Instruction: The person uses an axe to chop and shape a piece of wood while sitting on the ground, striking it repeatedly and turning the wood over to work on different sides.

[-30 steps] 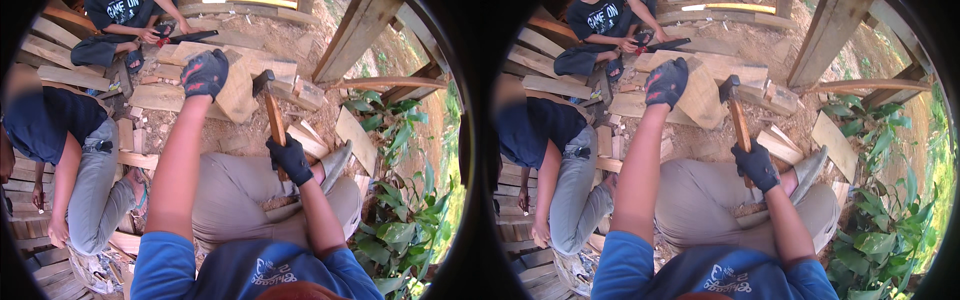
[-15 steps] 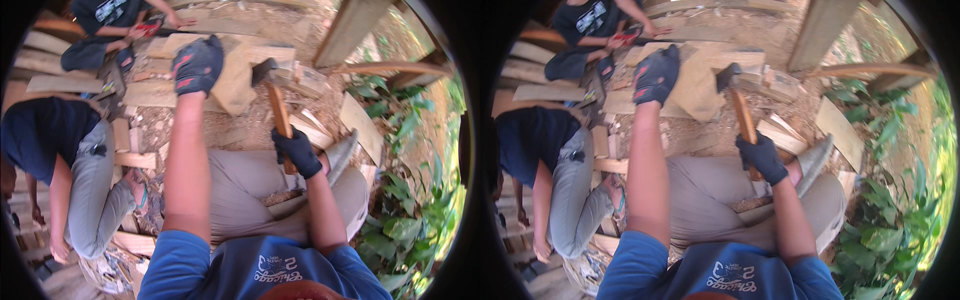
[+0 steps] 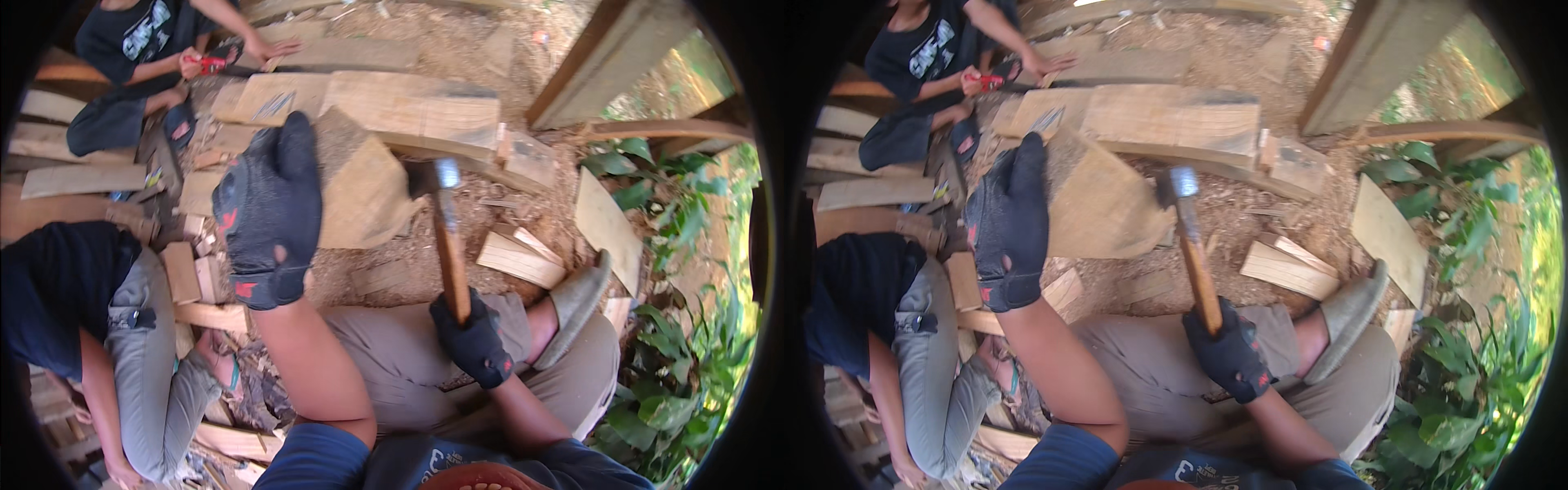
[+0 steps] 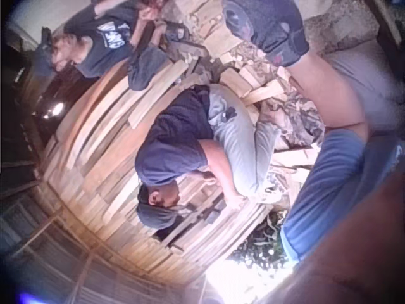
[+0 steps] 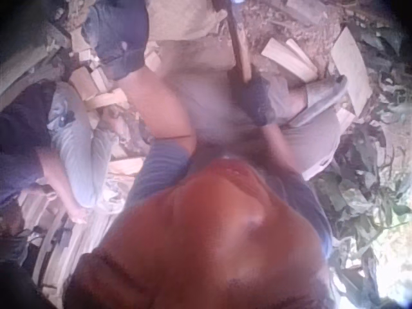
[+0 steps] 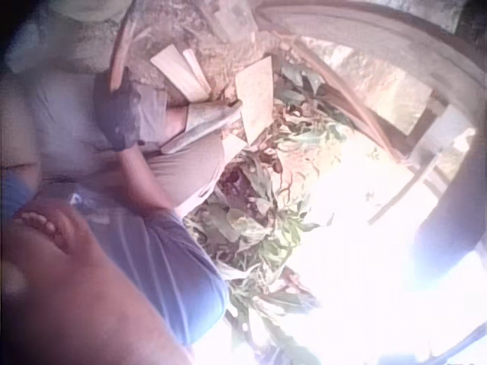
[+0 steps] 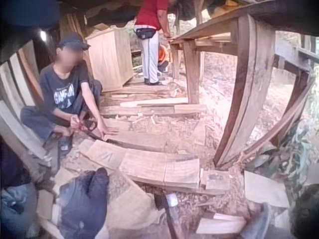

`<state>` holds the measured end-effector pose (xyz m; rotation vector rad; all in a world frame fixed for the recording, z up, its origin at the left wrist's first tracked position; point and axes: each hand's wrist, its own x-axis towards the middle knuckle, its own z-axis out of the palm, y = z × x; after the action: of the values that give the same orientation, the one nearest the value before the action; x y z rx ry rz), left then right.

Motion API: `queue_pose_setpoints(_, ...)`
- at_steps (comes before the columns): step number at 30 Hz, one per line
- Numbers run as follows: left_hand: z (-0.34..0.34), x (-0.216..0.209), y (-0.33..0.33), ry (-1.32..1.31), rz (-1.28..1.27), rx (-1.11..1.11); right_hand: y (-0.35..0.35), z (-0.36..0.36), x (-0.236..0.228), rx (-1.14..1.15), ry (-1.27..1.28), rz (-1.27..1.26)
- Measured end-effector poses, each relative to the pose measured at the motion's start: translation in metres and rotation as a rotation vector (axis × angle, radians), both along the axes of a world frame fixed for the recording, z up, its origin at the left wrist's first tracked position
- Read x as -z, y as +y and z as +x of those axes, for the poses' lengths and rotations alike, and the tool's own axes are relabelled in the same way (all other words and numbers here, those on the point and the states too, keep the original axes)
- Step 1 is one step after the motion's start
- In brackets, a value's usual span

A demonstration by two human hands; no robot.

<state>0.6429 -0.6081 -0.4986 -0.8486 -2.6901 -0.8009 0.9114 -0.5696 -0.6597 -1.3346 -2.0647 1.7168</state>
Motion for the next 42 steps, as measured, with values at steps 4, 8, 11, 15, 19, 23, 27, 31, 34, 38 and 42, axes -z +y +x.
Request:
queue_pose_setpoints(4,-0.002,0.010,0.013,0.109,-0.073,-0.056,0.008,-0.007,-0.011,0.003,-0.153,0.051)
queue_pose_setpoints(8,-0.004,0.013,0.016,0.074,-0.160,-0.023,0.016,-0.007,-0.002,0.018,-0.152,-0.116)
queue_pose_setpoints(11,0.006,-0.002,0.003,0.005,-0.075,-0.062,0.012,-0.002,-0.002,-0.048,-0.139,-0.066)
queue_pose_setpoints(15,-0.013,0.013,0.006,0.149,-0.101,0.229,0.013,-0.003,0.001,-0.003,-0.181,-0.129)
queue_pose_setpoints(19,-0.021,0.010,-0.015,0.178,-0.186,0.248,0.015,-0.008,-0.005,-0.073,-0.182,-0.079)
queue_pose_setpoints(23,-0.034,0.005,-0.013,0.225,-0.207,0.295,0.015,-0.011,-0.007,-0.097,-0.176,-0.060)
queue_pose_setpoints(27,-0.044,0.003,-0.016,0.249,-0.222,0.295,0.021,-0.014,0.000,-0.135,-0.162,-0.075)
queue_pose_setpoints(31,-0.045,0.002,-0.016,0.253,-0.226,0.306,0.018,-0.012,0.002,-0.137,-0.166,-0.033)
queue_pose_setpoints(34,-0.045,0.001,-0.020,0.262,-0.237,0.300,0.017,-0.010,0.002,-0.120,-0.155,-0.001)
queue_pose_setpoints(38,-0.046,0.003,-0.020,0.266,-0.251,0.302,0.015,-0.010,0.007,-0.143,-0.126,0.055)
queue_pose_setpoints(42,-0.047,0.004,-0.020,0.264,-0.255,0.300,0.014,-0.009,0.009,-0.105,-0.086,-0.029)
